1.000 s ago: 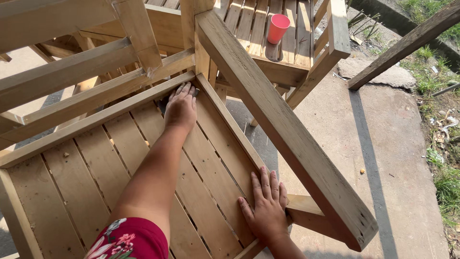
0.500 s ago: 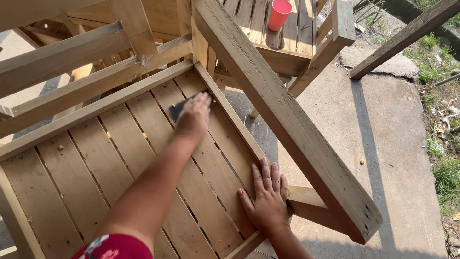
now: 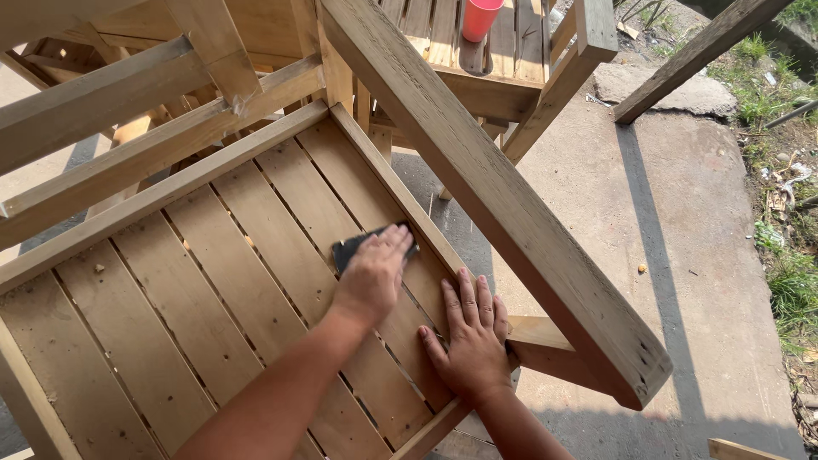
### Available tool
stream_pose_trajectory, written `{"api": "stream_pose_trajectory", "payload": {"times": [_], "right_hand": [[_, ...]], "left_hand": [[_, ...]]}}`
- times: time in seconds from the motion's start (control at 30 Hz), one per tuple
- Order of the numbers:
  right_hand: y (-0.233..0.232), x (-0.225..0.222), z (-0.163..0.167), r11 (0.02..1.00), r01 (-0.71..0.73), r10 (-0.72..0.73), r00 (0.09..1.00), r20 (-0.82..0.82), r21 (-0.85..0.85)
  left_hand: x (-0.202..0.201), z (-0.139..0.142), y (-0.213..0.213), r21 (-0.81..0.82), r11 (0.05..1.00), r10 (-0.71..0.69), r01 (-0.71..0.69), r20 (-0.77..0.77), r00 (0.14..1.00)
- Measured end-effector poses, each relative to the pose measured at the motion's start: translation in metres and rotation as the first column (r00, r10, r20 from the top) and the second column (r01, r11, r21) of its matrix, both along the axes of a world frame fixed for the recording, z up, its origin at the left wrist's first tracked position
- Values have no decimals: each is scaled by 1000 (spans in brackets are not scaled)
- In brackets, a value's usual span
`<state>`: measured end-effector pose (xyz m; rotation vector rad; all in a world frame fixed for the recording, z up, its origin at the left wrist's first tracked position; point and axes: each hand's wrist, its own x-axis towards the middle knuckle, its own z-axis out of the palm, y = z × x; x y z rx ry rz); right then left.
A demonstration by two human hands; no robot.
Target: The person sands the seat and frame of a wooden chair using a sanding block. They work methodically across the slats and edges, smoothing the surface throughout the clip.
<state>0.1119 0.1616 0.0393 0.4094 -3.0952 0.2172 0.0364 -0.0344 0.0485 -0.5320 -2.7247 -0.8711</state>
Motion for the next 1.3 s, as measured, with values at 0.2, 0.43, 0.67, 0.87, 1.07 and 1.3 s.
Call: {"api": "stream_pose_trajectory", "payload": {"times": [0.2,0.43,0.67,0.87,1.07,1.3], "right_hand": [[-1,-2,8,996,37,-31,997,76,-76],[1,0,9,915,50,-60,998,-11,-401],[15,5,-7,858,-76,-7,987,-160,-507],[48,69,-42,796,-187,-16,945,-328,-576],[55,84,-76,312,187,-491,871,11,-932],[55,33,-75,62,398,-385,855,346,-915]], "left_hand": [[-136,-1,-79,-40,925,375,-378,-60,925],[-53,-4,-22,-59,985,156,-160,-74,985],[44,-23,23,-55,972,-230,229,-15,973],[-89,-17,-50,-117,959,256,-258,-34,966],[19,-43,29,-116,993,3,-6,-30,1000],[100,-29,45,53,889,-457,454,110,882]]}}
